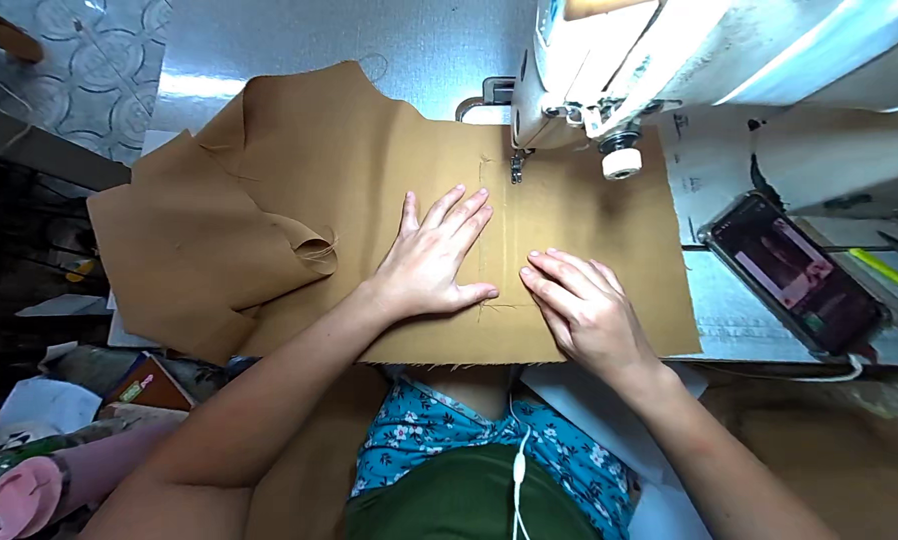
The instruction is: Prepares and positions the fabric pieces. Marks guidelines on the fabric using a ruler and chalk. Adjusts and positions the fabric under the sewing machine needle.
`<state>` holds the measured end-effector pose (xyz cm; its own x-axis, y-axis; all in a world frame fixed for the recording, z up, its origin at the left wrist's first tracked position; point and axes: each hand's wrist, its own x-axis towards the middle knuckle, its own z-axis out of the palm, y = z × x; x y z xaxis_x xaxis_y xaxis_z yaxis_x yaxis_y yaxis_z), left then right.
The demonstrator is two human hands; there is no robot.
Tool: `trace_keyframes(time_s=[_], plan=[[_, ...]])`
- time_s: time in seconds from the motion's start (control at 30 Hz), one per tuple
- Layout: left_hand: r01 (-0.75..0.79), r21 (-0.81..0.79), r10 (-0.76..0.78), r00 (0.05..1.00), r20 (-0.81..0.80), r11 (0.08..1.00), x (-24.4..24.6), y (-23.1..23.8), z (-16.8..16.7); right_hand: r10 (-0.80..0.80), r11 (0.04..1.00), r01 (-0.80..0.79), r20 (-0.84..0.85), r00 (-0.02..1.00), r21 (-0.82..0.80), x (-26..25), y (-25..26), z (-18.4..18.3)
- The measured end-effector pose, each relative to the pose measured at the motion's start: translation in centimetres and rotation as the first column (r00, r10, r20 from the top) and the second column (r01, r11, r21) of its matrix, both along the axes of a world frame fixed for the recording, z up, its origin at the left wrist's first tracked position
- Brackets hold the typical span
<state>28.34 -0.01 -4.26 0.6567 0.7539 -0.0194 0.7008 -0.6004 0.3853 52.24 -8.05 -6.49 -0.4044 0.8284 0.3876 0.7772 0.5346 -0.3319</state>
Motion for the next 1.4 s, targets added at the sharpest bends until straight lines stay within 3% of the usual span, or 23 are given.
trace_keyframes(time_s=[0.2,0.3,0.57,0.7,0.77,0.83,0.93,1.1,1.23,1.33,1.4], plan=[[0.002,0.000,-0.002,1.000,0.002,1.000,0.1,0.0,0.0,0.009,1.000,-0.009,-0.007,1.000,-0.019,0.2,0.0,0.1],[0.004,-0.001,-0.004,1.000,0.010,1.000,0.0,0.1,-0.1,-0.024,0.993,0.015,-0.077,0.997,-0.114,0.2,0.5,0.8],[-0.008,-0.076,0.005,0.999,-0.036,0.997,0.3,0.4,0.9,-0.423,0.859,0.316,-0.210,0.882,-0.403,-0.9,7.7,4.7],[-0.030,-0.160,0.008,0.990,-0.138,0.987,1.1,0.5,2.9,-0.491,0.840,0.310,-0.377,0.786,-0.446,-1.5,9.6,4.4],[-0.026,-0.106,0.019,0.997,-0.071,0.994,1.4,0.3,3.7,-0.465,0.852,0.287,-0.383,0.798,-0.438,-1.5,9.3,4.6],[-0.029,0.051,0.023,0.993,0.120,0.998,1.5,-0.3,4.0,-0.372,0.884,0.250,-0.271,0.888,-0.394,-1.6,7.4,5.5],[-0.037,0.295,-0.083,0.920,0.383,0.955,2.0,-1.4,3.9,-0.170,0.976,0.149,-0.130,0.977,-0.158,-1.6,4.1,4.6],[-0.051,0.377,-0.138,0.878,0.458,0.925,2.6,-3.3,4.2,-0.140,0.990,0.139,-0.076,0.987,-0.018,-1.8,1.1,3.8],[-0.052,0.353,-0.121,0.884,0.451,0.934,2.4,-4.6,4.0,-0.276,0.961,0.270,-0.137,0.951,-0.056,-1.5,0.9,4.4],[-0.077,0.328,-0.091,0.880,0.466,0.941,2.1,-5.1,3.9,-0.424,0.894,0.364,-0.229,0.876,-0.261,-1.1,2.6,6.3],[-0.085,0.300,-0.070,0.880,0.470,0.950,2.0,-5.4,3.8,-0.470,0.859,0.332,-0.340,0.814,-0.390,-1.3,5.2,6.6]])
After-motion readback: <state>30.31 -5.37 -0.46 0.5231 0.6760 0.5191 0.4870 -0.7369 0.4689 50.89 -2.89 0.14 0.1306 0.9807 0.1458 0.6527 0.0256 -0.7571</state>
